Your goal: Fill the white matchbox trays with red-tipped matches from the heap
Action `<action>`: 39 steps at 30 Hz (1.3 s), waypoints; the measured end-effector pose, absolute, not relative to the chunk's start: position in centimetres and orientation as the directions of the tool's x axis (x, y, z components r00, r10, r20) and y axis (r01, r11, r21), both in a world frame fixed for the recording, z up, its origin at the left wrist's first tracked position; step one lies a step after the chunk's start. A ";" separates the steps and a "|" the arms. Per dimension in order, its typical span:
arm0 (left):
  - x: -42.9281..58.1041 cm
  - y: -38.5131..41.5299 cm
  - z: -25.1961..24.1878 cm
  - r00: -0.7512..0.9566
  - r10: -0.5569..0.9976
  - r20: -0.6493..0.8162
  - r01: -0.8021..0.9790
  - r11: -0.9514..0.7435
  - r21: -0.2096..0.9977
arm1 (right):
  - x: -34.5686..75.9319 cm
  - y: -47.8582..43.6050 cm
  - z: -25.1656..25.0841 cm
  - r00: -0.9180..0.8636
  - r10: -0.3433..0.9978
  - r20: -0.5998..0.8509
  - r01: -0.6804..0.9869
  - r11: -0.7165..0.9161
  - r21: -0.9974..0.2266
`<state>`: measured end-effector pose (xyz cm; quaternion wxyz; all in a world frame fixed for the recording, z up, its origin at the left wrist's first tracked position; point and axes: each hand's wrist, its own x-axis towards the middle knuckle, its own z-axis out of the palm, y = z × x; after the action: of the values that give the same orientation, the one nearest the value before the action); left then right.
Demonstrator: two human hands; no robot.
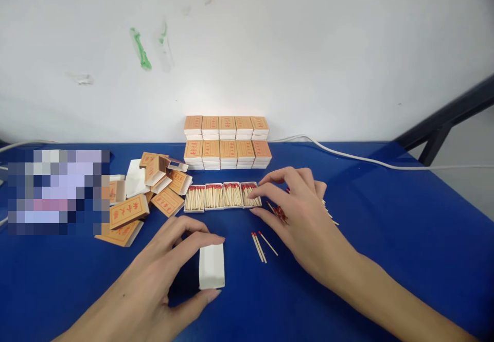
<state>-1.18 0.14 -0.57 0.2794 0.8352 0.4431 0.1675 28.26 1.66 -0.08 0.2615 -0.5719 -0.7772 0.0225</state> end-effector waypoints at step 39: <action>-1.1 0.1 -0.8 0.592 0.788 0.169 0.648 -0.590 0.482 | 29.1 0.3 1.9 0.125 0.992 0.013 0.702 -0.079 -0.708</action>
<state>-1.06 0.06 -0.76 0.1883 0.8720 0.4119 0.1859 29.11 0.29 1.91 0.2913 -0.6910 -0.6129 0.2490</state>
